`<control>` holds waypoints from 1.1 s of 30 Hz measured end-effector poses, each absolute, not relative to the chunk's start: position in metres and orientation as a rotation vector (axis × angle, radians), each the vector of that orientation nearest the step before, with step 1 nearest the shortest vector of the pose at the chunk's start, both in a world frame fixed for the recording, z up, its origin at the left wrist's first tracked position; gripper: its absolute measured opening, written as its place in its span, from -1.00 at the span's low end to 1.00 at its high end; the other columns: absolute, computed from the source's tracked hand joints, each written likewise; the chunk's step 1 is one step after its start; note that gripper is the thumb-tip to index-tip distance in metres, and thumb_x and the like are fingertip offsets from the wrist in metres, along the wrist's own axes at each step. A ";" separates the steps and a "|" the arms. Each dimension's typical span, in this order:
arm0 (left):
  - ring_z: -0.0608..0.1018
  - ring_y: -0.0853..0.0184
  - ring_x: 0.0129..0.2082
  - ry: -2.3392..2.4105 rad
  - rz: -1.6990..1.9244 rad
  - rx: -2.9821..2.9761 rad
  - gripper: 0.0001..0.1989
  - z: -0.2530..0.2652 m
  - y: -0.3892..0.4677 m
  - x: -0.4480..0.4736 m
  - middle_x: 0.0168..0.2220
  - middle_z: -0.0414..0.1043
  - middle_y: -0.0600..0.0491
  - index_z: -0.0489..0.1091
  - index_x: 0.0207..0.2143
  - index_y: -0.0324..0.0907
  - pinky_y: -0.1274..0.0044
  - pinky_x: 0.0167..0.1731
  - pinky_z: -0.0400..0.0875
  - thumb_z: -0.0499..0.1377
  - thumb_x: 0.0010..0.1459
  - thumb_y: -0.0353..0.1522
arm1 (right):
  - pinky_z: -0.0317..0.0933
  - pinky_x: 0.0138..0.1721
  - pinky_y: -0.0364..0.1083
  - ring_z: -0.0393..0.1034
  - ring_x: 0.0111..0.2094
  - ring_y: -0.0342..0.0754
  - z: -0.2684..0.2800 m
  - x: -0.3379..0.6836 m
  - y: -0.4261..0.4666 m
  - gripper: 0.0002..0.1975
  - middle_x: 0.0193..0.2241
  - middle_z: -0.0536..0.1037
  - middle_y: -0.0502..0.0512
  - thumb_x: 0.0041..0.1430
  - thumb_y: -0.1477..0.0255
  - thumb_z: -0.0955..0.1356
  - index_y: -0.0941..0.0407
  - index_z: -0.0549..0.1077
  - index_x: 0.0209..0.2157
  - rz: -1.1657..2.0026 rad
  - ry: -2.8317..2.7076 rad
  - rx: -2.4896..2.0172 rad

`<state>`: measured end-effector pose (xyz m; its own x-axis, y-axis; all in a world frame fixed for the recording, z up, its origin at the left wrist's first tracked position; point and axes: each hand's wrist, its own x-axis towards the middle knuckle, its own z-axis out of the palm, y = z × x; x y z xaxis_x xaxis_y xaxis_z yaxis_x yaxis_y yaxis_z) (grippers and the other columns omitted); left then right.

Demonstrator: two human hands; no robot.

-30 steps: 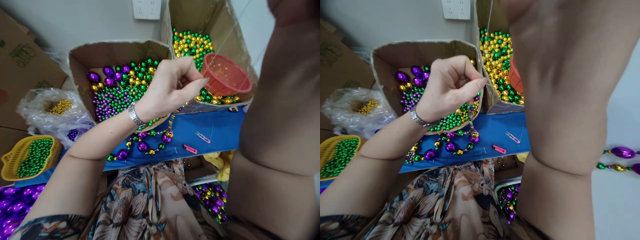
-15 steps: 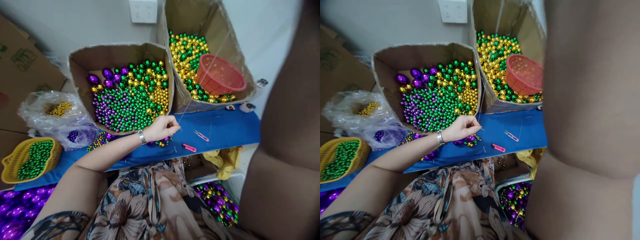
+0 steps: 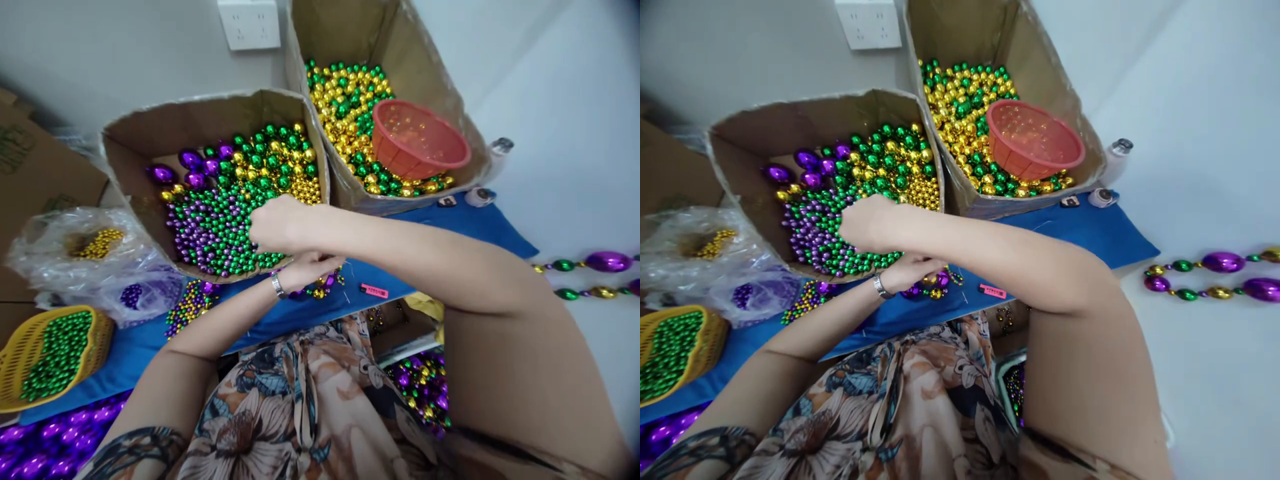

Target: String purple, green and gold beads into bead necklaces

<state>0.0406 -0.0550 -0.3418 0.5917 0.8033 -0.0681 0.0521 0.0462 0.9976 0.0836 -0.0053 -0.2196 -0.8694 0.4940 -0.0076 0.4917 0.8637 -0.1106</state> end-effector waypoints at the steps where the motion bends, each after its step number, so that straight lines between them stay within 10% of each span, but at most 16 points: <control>1: 0.24 0.51 -0.66 0.786 0.704 1.366 -0.65 -0.345 -0.053 0.038 -0.66 0.23 0.15 0.36 -0.56 -0.22 0.61 -0.63 0.09 0.23 0.14 -0.16 | 0.28 -0.32 -0.08 0.43 -0.31 -0.07 -0.223 0.101 -0.006 -0.78 -0.33 0.50 0.11 0.20 0.27 0.39 0.12 0.56 -0.27 0.089 -3.031 -0.907; 8: 0.33 0.57 -0.64 0.770 0.919 1.176 -0.68 -0.354 -0.041 0.026 -0.54 0.37 0.15 0.40 -0.37 -0.24 0.69 -0.64 0.20 0.31 0.07 -0.15 | 0.28 -0.21 -0.11 0.45 -0.18 -0.08 -0.283 0.218 -0.041 -0.65 -0.15 0.55 0.13 0.35 0.25 0.22 0.12 0.42 0.02 0.314 -2.548 -1.144; 21: 0.50 0.50 -0.51 0.734 0.924 0.989 -0.67 -0.358 -0.040 0.011 -0.43 0.52 0.06 0.52 -0.21 -0.24 0.68 -0.54 0.35 0.40 -0.05 -0.33 | 0.21 -0.35 -0.19 0.41 -0.43 -0.19 -0.328 0.209 -0.071 -0.73 -0.44 0.54 -0.01 0.35 0.29 0.23 0.11 0.47 -0.32 0.701 -2.228 -1.148; 33: 0.46 0.48 -0.55 0.598 1.003 1.096 -0.13 -0.357 -0.044 0.001 -0.45 0.45 0.12 -0.09 0.35 -0.01 0.66 -0.58 0.34 0.32 0.10 -0.36 | 0.30 -0.13 -0.10 0.46 -0.20 -0.12 -0.329 0.198 -0.018 -0.56 -0.25 0.57 0.06 0.36 0.08 0.13 0.10 0.44 -0.17 1.158 -1.913 -1.179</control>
